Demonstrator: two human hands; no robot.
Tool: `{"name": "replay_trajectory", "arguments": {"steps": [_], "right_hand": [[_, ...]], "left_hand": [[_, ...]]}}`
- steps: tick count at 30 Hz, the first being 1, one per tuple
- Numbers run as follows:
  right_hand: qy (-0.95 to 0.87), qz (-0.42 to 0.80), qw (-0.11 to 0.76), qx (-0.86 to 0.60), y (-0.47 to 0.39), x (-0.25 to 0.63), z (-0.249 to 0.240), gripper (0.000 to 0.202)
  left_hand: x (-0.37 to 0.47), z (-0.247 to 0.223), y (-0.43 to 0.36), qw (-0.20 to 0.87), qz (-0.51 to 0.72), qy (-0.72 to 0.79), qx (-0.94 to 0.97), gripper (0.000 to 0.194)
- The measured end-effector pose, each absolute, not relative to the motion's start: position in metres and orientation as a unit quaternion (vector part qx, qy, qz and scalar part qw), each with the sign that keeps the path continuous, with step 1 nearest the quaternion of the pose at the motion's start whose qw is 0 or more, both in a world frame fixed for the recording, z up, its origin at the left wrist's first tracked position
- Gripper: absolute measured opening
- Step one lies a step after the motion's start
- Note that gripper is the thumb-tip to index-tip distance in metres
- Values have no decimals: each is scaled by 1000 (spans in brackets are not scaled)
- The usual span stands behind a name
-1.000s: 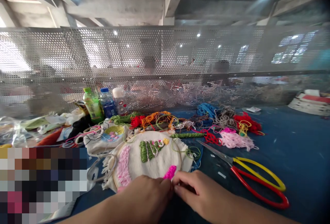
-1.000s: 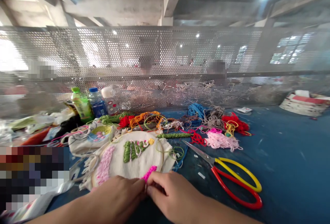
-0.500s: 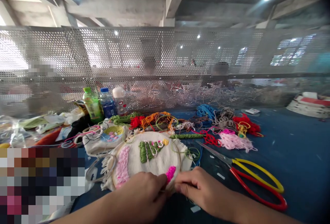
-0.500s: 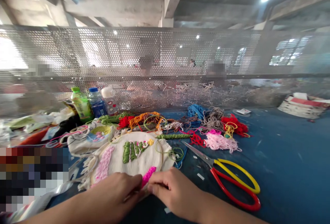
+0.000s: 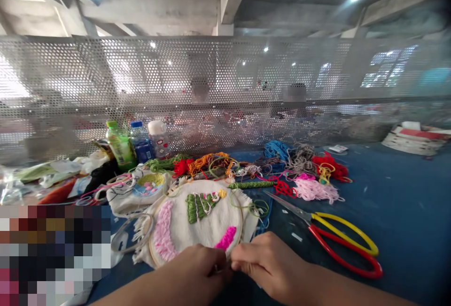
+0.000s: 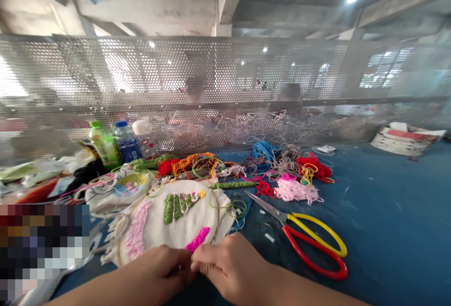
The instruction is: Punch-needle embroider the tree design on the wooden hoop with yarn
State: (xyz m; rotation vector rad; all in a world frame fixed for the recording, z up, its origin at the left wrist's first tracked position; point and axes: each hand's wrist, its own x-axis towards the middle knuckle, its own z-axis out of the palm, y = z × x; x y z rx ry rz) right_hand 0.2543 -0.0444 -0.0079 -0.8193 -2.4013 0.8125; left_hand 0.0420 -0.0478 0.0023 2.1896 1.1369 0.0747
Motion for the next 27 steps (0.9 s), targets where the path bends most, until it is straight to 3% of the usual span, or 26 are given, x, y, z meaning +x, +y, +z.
{"name": "replay_trajectory", "arguments": {"steps": [10,15,21,27], "right_hand": [[-859,334,226,-317,-48,255,-9,26],[-880,270,227,-318,-49,253,-12,28],[-922,172,209,-279,-49,253,-16,23],[-883,210,277,-315,-39,261,-3,28]], "left_hand": [[49,30,-55,322,-10,436,840,37],[46,27,-58,287,6,428,857,37],[49,17,-51,332,12,418,845,26],[46,26,-45,284,68,429,855,27]]}}
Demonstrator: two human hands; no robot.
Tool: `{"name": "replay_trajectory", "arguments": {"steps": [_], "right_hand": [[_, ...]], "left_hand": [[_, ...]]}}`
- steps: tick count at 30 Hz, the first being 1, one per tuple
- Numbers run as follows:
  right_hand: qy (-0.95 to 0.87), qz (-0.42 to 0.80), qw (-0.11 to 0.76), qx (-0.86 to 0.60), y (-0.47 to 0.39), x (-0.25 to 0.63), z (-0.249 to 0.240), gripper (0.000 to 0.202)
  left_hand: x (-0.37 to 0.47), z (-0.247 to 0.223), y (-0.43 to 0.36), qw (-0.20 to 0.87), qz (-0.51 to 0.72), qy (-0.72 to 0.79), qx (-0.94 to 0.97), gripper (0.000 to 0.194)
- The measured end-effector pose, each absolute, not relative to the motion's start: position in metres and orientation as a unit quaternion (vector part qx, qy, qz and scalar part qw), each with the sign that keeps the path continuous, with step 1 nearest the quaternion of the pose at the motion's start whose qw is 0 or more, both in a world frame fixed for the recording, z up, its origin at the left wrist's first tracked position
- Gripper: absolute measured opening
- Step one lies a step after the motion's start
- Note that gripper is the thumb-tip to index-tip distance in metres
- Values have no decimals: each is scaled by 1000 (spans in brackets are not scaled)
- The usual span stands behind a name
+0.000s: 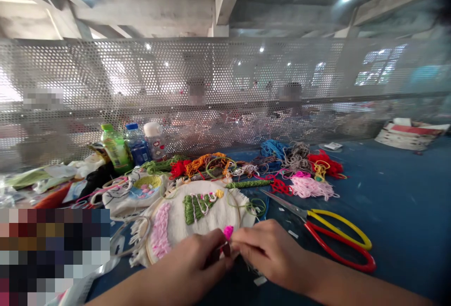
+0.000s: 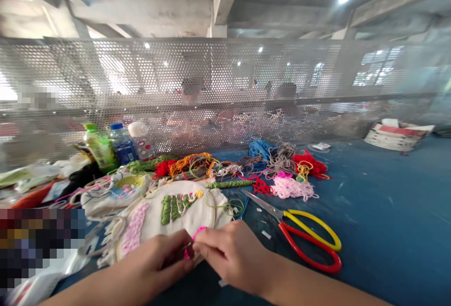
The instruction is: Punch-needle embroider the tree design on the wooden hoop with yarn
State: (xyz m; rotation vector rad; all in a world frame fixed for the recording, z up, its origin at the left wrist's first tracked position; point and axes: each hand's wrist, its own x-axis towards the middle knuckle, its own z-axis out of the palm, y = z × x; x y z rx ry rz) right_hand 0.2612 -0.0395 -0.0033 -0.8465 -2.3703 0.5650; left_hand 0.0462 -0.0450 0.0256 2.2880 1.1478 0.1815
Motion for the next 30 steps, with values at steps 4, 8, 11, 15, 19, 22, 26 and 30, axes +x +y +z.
{"name": "replay_trajectory", "arguments": {"steps": [4,8,11,15,19,22,26,30], "right_hand": [[-827,292,309,-367,-31,265,5,27],[-789,384,324,-354,-24,268,3,33],[-784,430,301,-331,-19,269,-2,32],[-820,385,264,-331,-17,269,-2,28],[-878,285,246,-295,-19,269,-1,26],[-902,240,223,-282,-21,269,-4,27],[-921,174,201,-285,-28,266,-8,26],[-925,136,191,-300,-35,262,-7,23]], "left_hand": [[39,25,-35,174,97,420,885,28],[35,21,-31,98,92,414,900,30],[35,21,-32,73,88,422,899,31],[35,22,-32,41,61,403,912,26],[35,24,-35,34,9,365,930,20],[37,24,-39,29,-21,353,935,16],[38,18,-43,14,-42,351,936,13],[39,14,-43,4,-47,346,937,12]]}}
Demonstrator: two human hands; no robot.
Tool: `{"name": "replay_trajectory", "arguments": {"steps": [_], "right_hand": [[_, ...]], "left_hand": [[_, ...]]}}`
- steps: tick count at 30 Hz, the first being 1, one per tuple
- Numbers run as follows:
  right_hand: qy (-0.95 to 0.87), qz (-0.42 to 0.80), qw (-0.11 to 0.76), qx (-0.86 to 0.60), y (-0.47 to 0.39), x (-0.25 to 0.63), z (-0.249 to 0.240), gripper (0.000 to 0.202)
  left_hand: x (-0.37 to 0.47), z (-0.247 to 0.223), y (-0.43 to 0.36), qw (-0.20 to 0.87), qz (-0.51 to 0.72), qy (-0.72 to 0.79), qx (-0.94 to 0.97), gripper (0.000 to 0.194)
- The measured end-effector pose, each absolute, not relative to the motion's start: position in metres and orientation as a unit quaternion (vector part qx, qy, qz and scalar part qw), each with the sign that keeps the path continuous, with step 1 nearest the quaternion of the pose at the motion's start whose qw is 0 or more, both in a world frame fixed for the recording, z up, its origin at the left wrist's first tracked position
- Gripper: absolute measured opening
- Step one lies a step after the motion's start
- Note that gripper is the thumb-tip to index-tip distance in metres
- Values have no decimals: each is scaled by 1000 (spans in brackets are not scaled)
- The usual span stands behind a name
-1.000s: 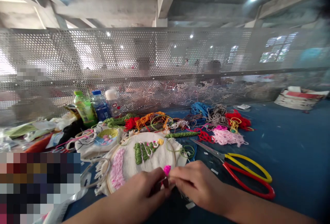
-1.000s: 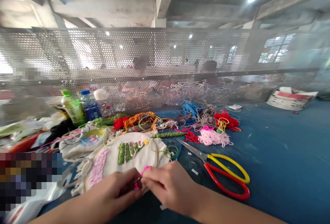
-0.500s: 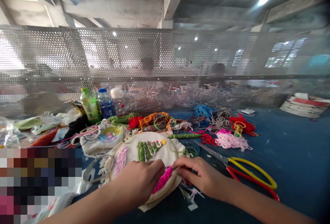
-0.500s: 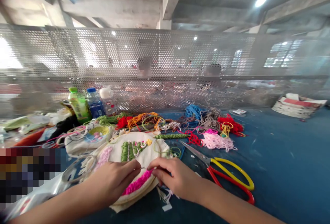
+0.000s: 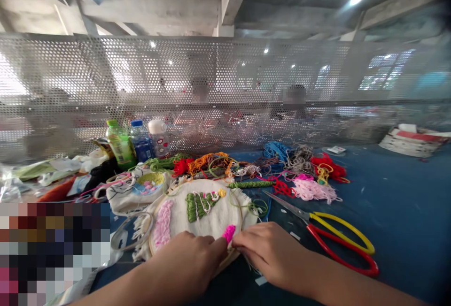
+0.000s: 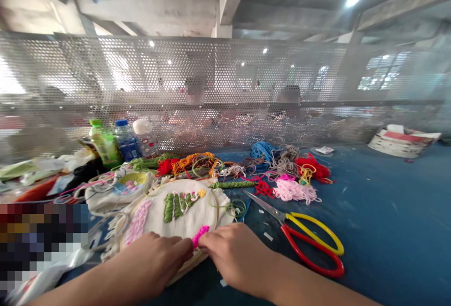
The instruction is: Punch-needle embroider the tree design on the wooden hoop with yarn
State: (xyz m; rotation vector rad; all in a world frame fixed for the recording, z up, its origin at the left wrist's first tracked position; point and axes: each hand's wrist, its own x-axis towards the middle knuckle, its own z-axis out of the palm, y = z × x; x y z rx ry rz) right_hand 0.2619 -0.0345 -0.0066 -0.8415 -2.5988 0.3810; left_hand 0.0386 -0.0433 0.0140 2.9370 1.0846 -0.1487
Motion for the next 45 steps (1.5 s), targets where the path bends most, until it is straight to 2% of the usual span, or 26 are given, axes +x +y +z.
{"name": "replay_trajectory", "arguments": {"steps": [6,11,20,25,30,32,37,45], "right_hand": [[-885,220,184,-366,-26,265,7,20],[-866,316,207,-328,-17,270,6,22],[-853,329,240,-326,-12,265,-23,19],[-850,339,252,-314,-16,261,-26,18],[-837,366,267,-306,-16,259,-24,18],[-823,401,255,-313,-12,261,-24,18],[-746,534,249,-311,-1,270,-30,31],[-718,582,236,-300,4,273,-35,34]], "left_hand": [[39,21,-42,-13,-52,346,937,14],[39,22,-42,0,-42,350,936,18],[39,0,-38,-4,-54,345,937,19],[42,-7,-39,-10,-38,359,932,16],[43,-7,-39,-33,-23,359,932,20],[42,-7,-38,-37,-14,360,932,21],[39,-5,-37,-50,3,361,931,23],[49,4,-42,30,-21,410,911,30]]}}
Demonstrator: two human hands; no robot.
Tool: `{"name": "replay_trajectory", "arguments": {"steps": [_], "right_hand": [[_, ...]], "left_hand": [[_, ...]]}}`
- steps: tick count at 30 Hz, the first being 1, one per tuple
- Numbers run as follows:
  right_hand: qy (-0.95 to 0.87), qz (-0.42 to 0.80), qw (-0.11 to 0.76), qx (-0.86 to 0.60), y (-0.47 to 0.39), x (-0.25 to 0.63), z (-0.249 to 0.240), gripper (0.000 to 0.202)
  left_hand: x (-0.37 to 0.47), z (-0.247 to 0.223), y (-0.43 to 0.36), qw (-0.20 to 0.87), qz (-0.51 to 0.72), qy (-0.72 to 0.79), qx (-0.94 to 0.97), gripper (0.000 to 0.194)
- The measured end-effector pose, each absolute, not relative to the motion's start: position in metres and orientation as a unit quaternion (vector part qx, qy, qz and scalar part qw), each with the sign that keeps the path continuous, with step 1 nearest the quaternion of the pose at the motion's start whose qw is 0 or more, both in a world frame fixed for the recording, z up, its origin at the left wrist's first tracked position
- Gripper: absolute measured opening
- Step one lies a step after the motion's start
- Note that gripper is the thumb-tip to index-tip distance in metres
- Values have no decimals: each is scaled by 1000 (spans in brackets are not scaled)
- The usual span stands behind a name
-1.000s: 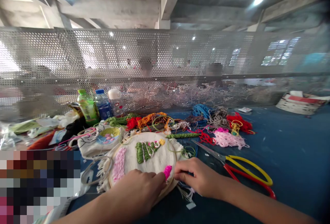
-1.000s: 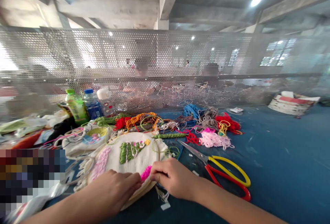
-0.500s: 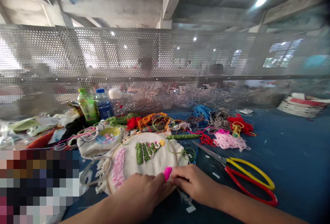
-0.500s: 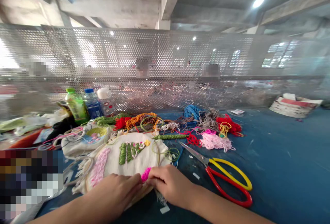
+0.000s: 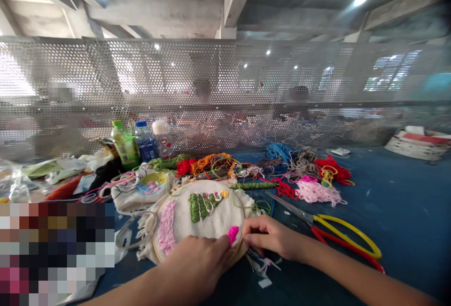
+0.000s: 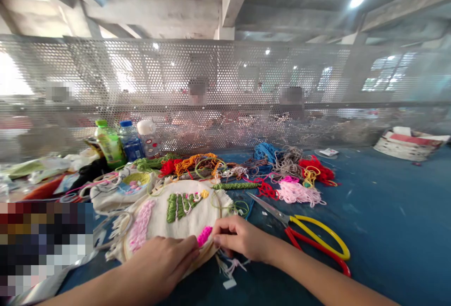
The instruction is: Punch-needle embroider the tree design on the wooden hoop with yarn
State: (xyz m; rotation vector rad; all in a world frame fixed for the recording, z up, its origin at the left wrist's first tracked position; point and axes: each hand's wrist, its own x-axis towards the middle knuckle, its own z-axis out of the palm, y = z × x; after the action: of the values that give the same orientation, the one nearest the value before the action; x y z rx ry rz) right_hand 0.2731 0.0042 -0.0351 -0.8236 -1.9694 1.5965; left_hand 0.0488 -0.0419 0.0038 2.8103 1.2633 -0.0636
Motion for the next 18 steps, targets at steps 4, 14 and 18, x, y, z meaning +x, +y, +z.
{"name": "replay_trajectory", "arguments": {"steps": [4,14,18], "right_hand": [[-714,591,230,-296,3,271,-37,39],[-682,632,233,-284,-1,266,-36,37],[-618,663,312,-284,3,266,-29,39]], "left_hand": [[49,3,-43,47,-18,405,913,30],[46,9,-44,131,77,409,900,33],[41,40,-45,363,214,440,793,26]]}}
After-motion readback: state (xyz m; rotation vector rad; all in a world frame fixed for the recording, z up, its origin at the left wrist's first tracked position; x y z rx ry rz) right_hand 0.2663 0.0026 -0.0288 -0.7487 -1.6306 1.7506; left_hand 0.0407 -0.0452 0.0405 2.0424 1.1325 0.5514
